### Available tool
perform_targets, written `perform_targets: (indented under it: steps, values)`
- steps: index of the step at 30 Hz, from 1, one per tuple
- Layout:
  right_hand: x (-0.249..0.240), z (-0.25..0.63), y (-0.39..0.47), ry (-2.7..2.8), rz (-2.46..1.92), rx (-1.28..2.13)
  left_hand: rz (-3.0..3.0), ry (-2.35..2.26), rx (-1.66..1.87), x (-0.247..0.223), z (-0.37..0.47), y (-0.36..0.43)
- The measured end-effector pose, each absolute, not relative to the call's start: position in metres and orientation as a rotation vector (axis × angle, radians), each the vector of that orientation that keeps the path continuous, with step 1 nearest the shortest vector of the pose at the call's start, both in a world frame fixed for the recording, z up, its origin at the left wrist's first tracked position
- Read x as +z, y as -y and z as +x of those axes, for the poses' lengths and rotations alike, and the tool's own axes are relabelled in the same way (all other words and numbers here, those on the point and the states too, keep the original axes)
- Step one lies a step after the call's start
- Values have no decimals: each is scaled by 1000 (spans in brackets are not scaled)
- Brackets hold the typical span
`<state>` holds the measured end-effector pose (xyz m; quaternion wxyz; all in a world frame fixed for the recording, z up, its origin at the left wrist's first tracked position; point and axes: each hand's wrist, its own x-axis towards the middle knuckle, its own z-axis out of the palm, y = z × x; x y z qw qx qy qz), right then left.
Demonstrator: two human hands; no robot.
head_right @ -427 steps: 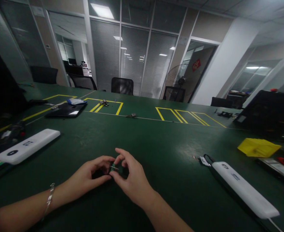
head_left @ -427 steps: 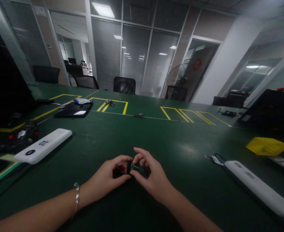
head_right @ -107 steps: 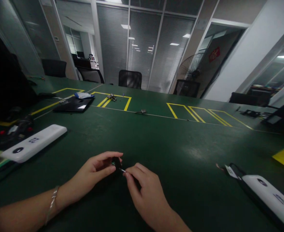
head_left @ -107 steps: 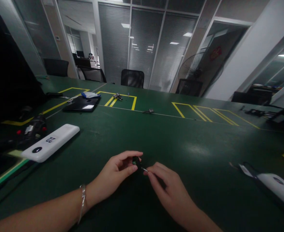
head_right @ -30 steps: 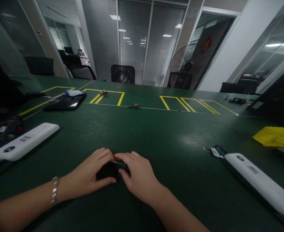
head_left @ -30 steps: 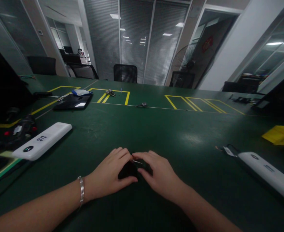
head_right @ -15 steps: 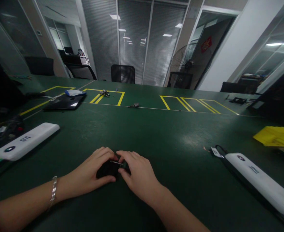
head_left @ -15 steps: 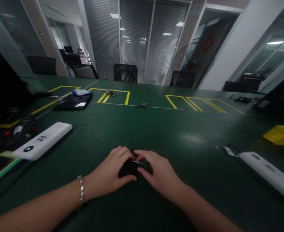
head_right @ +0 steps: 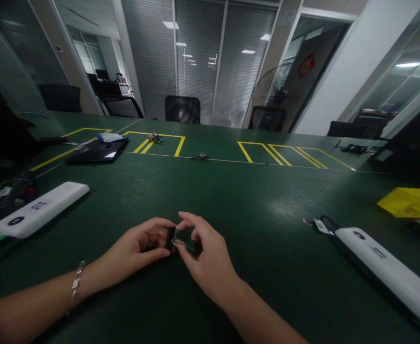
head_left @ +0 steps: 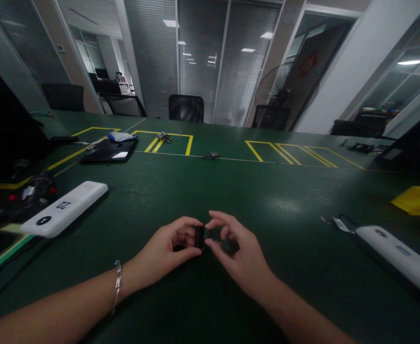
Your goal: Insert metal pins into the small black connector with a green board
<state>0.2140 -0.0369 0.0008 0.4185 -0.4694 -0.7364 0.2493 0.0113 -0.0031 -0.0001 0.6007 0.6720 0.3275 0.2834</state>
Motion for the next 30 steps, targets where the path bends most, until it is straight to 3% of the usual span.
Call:
perform_targets:
  steps: [30]
  values:
    - [3, 207, 41, 2051, -1205, 477, 1721, -830, 689, 2, 14, 7]
